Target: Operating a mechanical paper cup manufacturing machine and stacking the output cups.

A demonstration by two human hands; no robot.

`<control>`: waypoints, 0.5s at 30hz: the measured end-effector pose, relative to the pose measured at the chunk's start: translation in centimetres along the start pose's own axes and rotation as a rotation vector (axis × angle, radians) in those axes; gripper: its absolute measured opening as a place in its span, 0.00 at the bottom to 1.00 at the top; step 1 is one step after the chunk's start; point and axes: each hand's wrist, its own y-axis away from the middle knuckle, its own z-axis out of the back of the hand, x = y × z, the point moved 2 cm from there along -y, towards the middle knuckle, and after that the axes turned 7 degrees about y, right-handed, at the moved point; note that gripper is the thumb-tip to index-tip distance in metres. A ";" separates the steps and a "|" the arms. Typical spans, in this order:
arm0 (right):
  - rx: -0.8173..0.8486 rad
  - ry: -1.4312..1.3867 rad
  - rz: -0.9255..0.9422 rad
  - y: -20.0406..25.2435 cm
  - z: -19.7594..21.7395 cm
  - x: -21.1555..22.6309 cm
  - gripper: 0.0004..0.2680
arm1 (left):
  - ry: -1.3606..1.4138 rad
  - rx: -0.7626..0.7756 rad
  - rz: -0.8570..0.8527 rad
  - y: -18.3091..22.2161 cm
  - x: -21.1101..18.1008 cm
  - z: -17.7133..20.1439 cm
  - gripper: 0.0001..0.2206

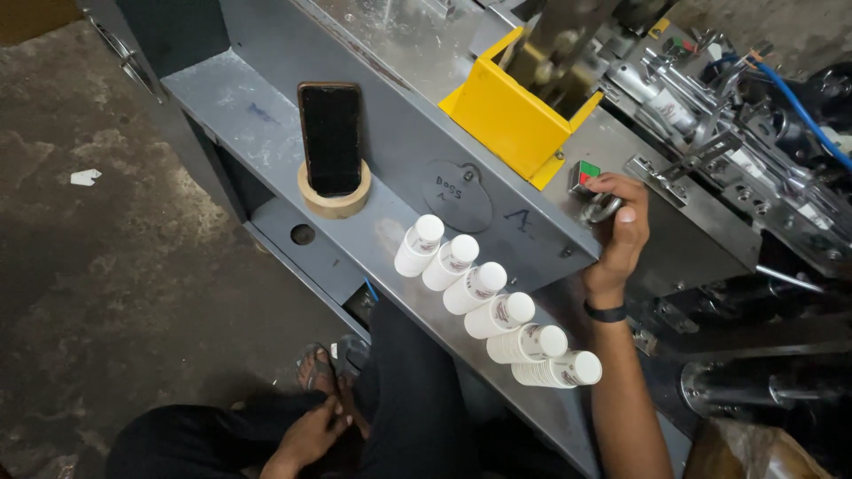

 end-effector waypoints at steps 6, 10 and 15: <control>0.003 -0.006 -0.013 0.1 0.0 0.0 0.19 | -0.009 0.012 0.027 -0.2 0.2 -0.1 0.23; -0.001 -0.037 -0.025 0.1 0.0 -0.2 0.19 | -0.016 -0.062 -0.058 -0.9 1.4 -0.7 0.24; -0.011 -0.022 -0.022 0.2 -0.1 -0.2 0.19 | 0.012 -0.068 -0.095 0.2 0.2 0.0 0.24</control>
